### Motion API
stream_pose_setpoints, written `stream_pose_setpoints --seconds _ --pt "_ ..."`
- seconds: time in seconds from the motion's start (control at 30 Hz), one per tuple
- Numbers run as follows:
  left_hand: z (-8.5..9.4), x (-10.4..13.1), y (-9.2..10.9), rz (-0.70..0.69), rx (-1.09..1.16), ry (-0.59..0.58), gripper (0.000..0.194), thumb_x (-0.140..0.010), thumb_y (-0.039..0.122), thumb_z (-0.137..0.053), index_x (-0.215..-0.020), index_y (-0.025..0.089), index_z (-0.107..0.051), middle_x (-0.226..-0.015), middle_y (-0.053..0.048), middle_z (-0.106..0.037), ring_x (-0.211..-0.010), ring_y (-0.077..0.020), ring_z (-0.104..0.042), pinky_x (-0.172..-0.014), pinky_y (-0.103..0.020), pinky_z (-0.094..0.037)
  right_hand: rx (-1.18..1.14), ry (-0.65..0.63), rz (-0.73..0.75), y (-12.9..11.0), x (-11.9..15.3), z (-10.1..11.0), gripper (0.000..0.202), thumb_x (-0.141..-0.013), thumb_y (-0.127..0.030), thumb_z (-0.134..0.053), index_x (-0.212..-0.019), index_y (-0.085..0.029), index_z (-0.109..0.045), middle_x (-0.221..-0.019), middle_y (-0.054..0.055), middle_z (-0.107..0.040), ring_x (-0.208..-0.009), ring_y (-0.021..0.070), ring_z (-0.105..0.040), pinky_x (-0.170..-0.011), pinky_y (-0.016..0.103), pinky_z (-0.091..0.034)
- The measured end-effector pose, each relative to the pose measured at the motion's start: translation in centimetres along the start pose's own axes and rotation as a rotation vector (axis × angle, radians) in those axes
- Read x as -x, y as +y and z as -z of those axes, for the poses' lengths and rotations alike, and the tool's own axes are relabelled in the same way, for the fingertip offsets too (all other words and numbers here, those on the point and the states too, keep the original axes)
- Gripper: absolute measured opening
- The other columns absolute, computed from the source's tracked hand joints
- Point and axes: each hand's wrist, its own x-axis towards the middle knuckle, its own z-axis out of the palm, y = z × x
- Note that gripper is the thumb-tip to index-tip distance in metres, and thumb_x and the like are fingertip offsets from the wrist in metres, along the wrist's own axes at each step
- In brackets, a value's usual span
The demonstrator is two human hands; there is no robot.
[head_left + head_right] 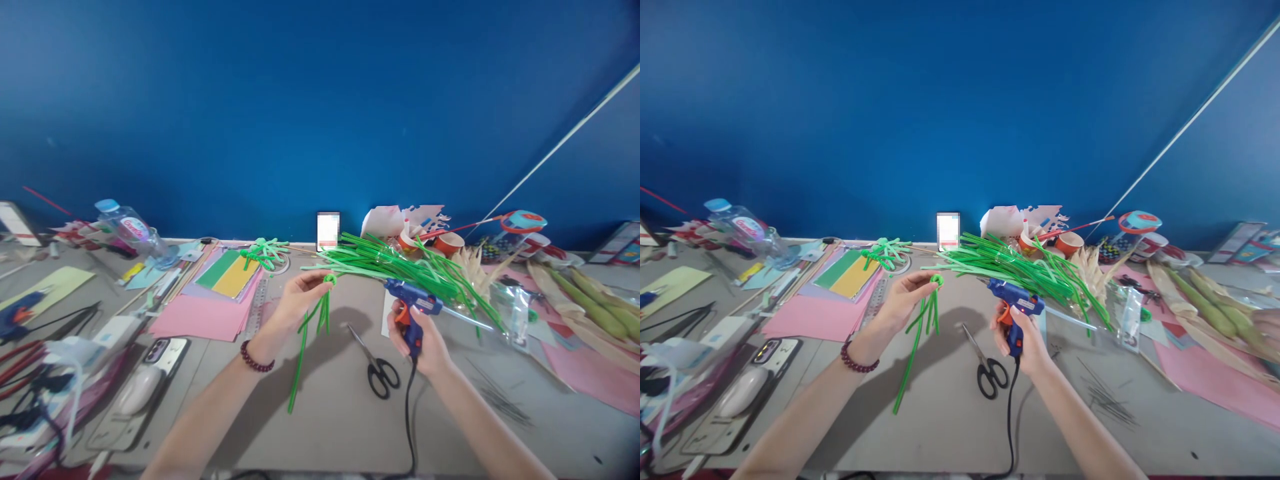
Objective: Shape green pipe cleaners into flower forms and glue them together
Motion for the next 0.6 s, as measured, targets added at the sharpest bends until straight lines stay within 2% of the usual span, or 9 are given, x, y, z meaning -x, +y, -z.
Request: stream_pose_setpoints --seconds 0.17,0.3,0.43,0.6 --pt "0.1 0.1 -0.4 -0.167 -0.147 0.011 0.027 -0.06 0.024 -0.082 -0.085 0.017 -0.073 -0.091 -0.006 -0.071 -0.082 -0.0155 -0.066 -0.071 -0.024 -0.053 -0.021 -0.023 0.016 -1.5 -0.9 -1.5 0.034 -0.064 -0.05 -0.069 -0.078 -0.021 -0.056 -0.057 -0.003 -0.06 -0.03 0.0064 -0.036 -0.032 0.023 -0.029" --pt "-0.1 0.1 -0.9 -0.17 -0.184 0.005 0.027 -0.062 0.025 -0.079 -0.087 0.016 -0.072 -0.093 -0.007 -0.07 -0.085 -0.017 -0.065 -0.073 -0.026 -0.054 -0.103 0.049 0.067 -1.1 -2.2 -3.2 0.031 -0.063 -0.034 -0.077 -0.082 -0.021 -0.057 -0.066 -0.004 -0.063 -0.042 0.0065 -0.048 -0.039 0.02 -0.039" --pt "-0.7 0.4 -1.6 -0.179 -0.181 0.007 0.024 -0.061 0.024 -0.08 -0.083 0.016 -0.072 -0.094 -0.007 -0.069 -0.083 -0.0159 -0.065 -0.074 -0.026 -0.054 -0.16 0.137 0.054 0.1 -2.9 -5.4 0.036 -0.057 -0.028 -0.084 -0.082 -0.02 -0.059 -0.069 -0.003 -0.065 -0.058 0.0108 -0.06 -0.05 0.022 -0.05" --pt "-1.2 0.9 -2.3 -0.219 -0.166 -0.02 0.023 -0.063 0.027 -0.08 -0.083 0.017 -0.074 -0.093 -0.007 -0.066 -0.083 -0.0163 -0.064 -0.078 -0.029 -0.054 -0.141 0.123 0.083 0.8 -2.7 -7.3 0.031 -0.056 -0.024 -0.085 -0.078 -0.02 -0.063 -0.074 -0.002 -0.065 -0.071 0.0141 -0.064 -0.061 0.027 -0.057"
